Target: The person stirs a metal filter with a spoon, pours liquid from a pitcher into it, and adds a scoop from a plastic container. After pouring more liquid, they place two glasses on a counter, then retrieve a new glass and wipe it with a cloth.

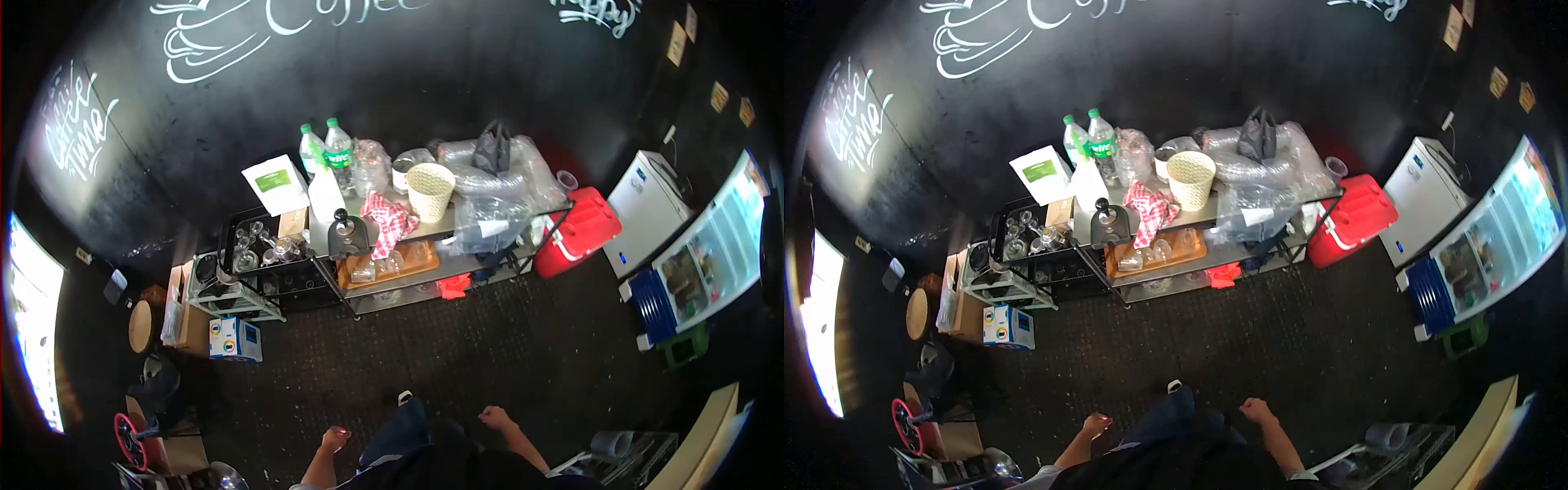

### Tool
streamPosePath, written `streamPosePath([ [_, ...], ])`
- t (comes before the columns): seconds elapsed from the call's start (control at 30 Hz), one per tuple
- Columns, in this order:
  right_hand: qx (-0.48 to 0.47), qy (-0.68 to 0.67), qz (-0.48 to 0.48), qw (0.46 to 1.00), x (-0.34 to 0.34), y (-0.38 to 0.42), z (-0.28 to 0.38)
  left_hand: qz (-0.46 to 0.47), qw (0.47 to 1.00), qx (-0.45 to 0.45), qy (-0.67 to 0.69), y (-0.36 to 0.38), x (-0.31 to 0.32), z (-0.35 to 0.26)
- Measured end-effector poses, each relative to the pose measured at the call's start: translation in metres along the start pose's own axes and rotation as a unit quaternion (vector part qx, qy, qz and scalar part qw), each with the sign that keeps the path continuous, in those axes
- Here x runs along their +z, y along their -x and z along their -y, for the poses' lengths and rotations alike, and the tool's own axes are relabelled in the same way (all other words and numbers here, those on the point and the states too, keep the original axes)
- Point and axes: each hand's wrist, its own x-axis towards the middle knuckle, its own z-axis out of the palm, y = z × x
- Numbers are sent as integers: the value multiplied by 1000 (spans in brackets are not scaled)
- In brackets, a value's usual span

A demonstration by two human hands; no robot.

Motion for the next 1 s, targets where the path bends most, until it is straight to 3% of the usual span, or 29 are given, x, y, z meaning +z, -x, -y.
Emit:
streamPosePath([
  [0.07, -96, 89, -7, 991, -8, -15, 27, -45, 999, 24, 12, -6, -1, -25],
  [0.3, -151, 120, 28, 981, -62, -64, 130, -171, 955, 218, 103, -33, -31, -188],
  [0.33, -165, 126, 39, 977, -67, -75, 145, -175, 955, 211, 110, -39, -31, -207],
  [0.4, -182, 139, 53, 972, -75, -98, 169, -185, 926, 288, 159, -54, -32, -245],
  [0.6, -324, 88, 63, 940, -82, -175, 241, -165, 917, 318, 176, -82, -64, -345],
  [0.8, -360, -23, 58, 931, -60, -257, 327, -202, 906, 337, 155, -156, -85, -394],
  [0.9, -387, -82, -12, 918, -24, -338, 350, -268, 885, 360, 128, -216, -82, -405],
  [0.93, -404, -31, -28, 914, -17, -369, 363, -266, 887, 356, 129, -237, -80, -406],
  [0.97, -353, -94, -9, 931, -4, -398, 372, -281, 876, 367, 136, -257, -78, -407],
  [1.0, -364, -101, -39, 925, -8, -400, 395, -299, 864, 380, 144, -279, -77, -407],
])
